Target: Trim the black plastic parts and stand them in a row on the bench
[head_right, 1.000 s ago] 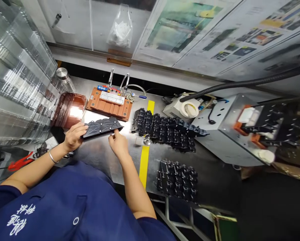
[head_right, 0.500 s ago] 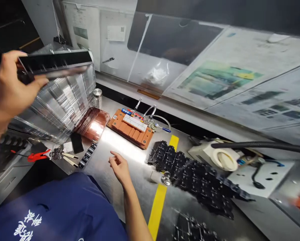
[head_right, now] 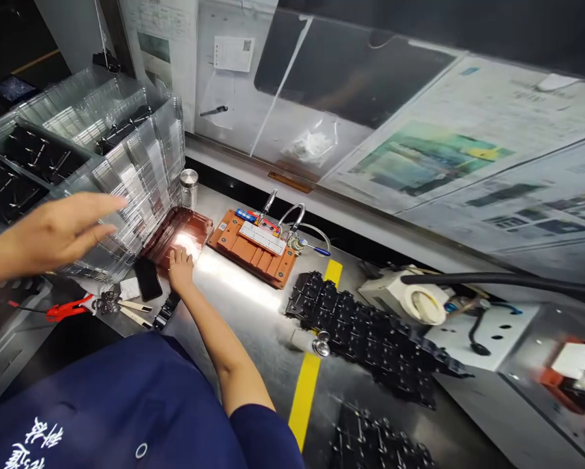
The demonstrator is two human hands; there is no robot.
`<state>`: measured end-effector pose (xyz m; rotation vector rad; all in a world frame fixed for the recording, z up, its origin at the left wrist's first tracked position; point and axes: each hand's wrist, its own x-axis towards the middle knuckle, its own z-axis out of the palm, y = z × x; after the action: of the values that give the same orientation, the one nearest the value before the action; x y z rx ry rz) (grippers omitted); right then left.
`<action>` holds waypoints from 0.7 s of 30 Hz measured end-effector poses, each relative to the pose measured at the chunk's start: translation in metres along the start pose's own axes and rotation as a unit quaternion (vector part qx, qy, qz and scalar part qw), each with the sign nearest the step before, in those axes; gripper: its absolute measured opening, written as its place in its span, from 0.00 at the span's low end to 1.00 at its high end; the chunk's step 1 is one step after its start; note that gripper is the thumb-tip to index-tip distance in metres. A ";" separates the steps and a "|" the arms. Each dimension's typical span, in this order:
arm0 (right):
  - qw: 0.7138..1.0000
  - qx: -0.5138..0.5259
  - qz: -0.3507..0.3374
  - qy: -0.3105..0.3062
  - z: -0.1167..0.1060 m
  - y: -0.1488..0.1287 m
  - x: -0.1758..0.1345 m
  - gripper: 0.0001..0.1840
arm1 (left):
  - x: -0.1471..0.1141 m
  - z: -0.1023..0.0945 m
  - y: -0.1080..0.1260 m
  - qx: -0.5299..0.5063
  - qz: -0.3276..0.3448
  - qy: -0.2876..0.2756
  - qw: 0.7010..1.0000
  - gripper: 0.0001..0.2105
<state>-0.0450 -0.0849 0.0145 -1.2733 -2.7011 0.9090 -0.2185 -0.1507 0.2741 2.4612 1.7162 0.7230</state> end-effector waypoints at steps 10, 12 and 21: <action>1.000 0.002 -0.015 -0.006 -0.026 0.008 -0.054 0.21 | -0.039 0.200 -0.048 -0.460 -0.536 -0.104 0.700 0.23; 0.999 0.007 -0.037 -0.014 -0.032 0.005 -0.077 0.20 | -0.027 0.220 -0.050 -0.482 -0.530 -0.074 0.693 0.20; 0.948 0.245 -0.017 0.200 -0.064 0.020 -0.092 0.17 | -0.020 0.225 0.018 -0.492 -0.349 -0.091 0.792 0.04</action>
<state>0.0470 -0.1081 0.0778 -1.1434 -2.0143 1.0851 -0.1170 -0.1267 0.0728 1.0541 1.4243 0.8934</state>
